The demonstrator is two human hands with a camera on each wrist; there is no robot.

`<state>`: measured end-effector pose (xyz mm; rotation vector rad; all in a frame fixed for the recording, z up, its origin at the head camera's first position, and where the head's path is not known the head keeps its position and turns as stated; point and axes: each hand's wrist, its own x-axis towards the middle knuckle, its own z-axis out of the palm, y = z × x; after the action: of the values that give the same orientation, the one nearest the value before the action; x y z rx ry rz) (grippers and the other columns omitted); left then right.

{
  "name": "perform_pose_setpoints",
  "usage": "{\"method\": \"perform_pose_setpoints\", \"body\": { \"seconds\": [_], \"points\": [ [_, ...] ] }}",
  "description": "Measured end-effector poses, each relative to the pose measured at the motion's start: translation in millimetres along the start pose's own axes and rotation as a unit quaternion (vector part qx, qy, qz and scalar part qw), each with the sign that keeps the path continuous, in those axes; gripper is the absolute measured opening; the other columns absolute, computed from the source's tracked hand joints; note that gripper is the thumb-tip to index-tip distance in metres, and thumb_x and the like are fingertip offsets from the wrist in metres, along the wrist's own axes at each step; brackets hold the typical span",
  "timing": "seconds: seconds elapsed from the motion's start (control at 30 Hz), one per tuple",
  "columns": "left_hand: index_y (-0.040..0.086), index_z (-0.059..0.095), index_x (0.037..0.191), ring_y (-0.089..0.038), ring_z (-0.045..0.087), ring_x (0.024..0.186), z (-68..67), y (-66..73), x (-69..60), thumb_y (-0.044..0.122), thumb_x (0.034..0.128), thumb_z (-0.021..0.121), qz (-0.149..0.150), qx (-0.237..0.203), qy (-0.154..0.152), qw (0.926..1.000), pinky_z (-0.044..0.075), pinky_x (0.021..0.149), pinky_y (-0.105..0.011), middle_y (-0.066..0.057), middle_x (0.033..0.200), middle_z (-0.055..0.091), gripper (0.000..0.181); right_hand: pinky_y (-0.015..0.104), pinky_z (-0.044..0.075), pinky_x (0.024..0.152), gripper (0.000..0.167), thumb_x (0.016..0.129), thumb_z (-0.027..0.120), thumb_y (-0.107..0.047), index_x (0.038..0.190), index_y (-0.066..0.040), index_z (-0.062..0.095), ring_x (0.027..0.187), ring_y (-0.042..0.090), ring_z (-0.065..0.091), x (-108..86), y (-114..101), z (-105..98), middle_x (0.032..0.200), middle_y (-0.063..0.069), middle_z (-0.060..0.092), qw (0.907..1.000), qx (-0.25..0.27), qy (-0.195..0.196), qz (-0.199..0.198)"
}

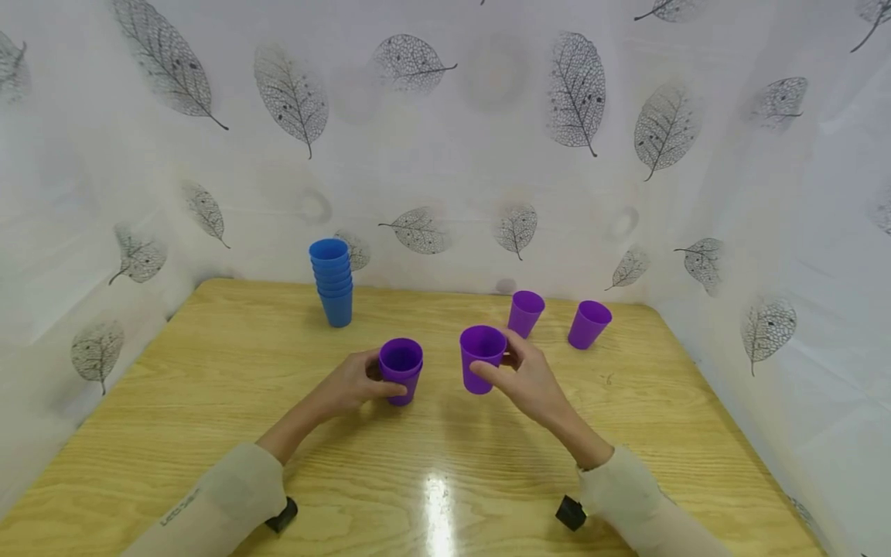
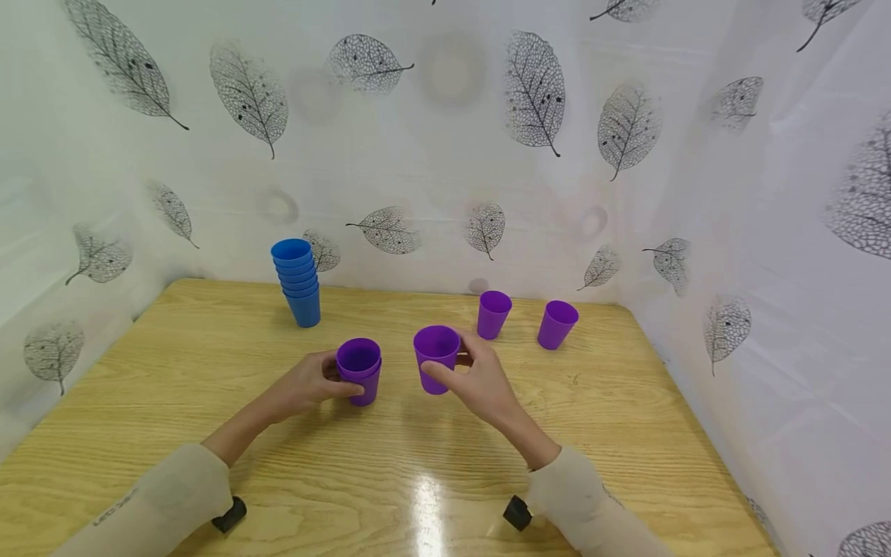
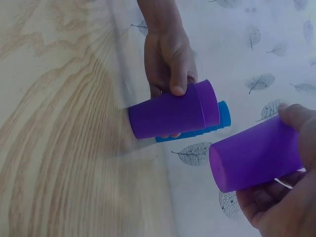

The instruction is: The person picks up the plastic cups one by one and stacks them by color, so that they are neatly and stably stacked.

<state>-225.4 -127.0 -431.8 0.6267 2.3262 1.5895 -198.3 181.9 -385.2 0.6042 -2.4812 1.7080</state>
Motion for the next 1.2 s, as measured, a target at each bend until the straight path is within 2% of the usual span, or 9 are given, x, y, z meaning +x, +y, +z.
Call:
{"method": "perform_pose_setpoints", "body": {
  "seconds": [0.2, 0.4, 0.67, 0.9, 1.03, 1.2],
  "points": [
    [-0.005, 0.054, 0.143, -0.034, 0.062, 0.124, 0.5, -1.6, 0.8, 0.017, 0.0920, 0.081, 0.001, -0.001, 0.004, 1.0000, 0.049, 0.108, -0.050, -0.019, 0.133, 0.066, 0.062, 0.037, 0.057, 0.086, 0.048, 0.091, 0.080, -0.014, 0.135, -0.008, 0.064, 0.101, 0.023, 0.066, 3.1, -7.8, 4.3, 0.114, 0.008, 0.070, 0.9999, 0.005, -0.006, -0.014],
    [-0.004, 0.055, 0.143, -0.033, 0.063, 0.123, 0.5, -0.5, 0.7, 0.017, 0.0922, 0.080, 0.005, 0.005, 0.004, 1.0000, 0.049, 0.107, -0.050, -0.018, 0.132, 0.066, 0.061, 0.033, 0.056, 0.083, 0.046, 0.091, 0.079, -0.015, 0.134, -0.008, 0.064, 0.099, 0.023, 0.065, 9.1, -16.7, 9.0, 0.114, 0.008, 0.069, 0.9999, 0.007, -0.010, -0.011],
    [-0.004, 0.056, 0.142, -0.032, 0.064, 0.121, 0.7, -0.8, 0.6, 0.016, 0.0924, 0.080, 0.011, -0.002, 0.002, 0.9999, 0.050, 0.107, -0.049, -0.017, 0.131, 0.067, 0.059, 0.037, 0.057, 0.088, 0.050, 0.091, 0.080, -0.018, 0.137, -0.008, 0.063, 0.105, 0.022, 0.067, 20.2, -30.0, 20.5, 0.121, 0.008, 0.068, 0.9998, 0.006, -0.016, -0.007],
    [-0.003, 0.056, 0.143, -0.031, 0.064, 0.120, 0.8, -0.5, -0.3, 0.017, 0.0935, 0.079, 0.018, 0.005, -0.004, 0.9998, 0.051, 0.106, -0.048, -0.016, 0.131, 0.067, 0.058, 0.038, 0.059, 0.086, 0.047, 0.091, 0.079, -0.024, 0.135, -0.015, 0.064, 0.106, 0.021, 0.068, 31.3, -40.0, 31.9, 0.118, 0.002, 0.070, 0.9996, 0.011, -0.024, -0.014],
    [-0.001, 0.055, 0.144, -0.031, 0.064, 0.121, 0.1, -0.7, -0.7, 0.018, 0.0937, 0.079, 0.017, 0.008, -0.006, 0.9998, 0.050, 0.107, -0.049, -0.015, 0.132, 0.067, 0.059, 0.039, 0.060, 0.085, 0.049, 0.091, 0.079, -0.023, 0.135, -0.011, 0.064, 0.105, 0.022, 0.069, 39.1, -42.9, 40.0, 0.117, 0.004, 0.071, 0.9990, 0.017, -0.028, -0.030],
    [0.000, 0.055, 0.145, -0.031, 0.064, 0.123, -0.3, -1.1, -0.2, 0.019, 0.0933, 0.079, 0.021, 0.011, -0.008, 0.9997, 0.049, 0.108, -0.050, -0.015, 0.132, 0.067, 0.060, 0.041, 0.059, 0.092, 0.051, 0.091, 0.078, -0.021, 0.138, -0.007, 0.062, 0.106, 0.024, 0.069, 48.0, -44.8, 51.8, 0.118, 0.009, 0.071, 0.9978, 0.028, -0.037, -0.047]
  ]
}}
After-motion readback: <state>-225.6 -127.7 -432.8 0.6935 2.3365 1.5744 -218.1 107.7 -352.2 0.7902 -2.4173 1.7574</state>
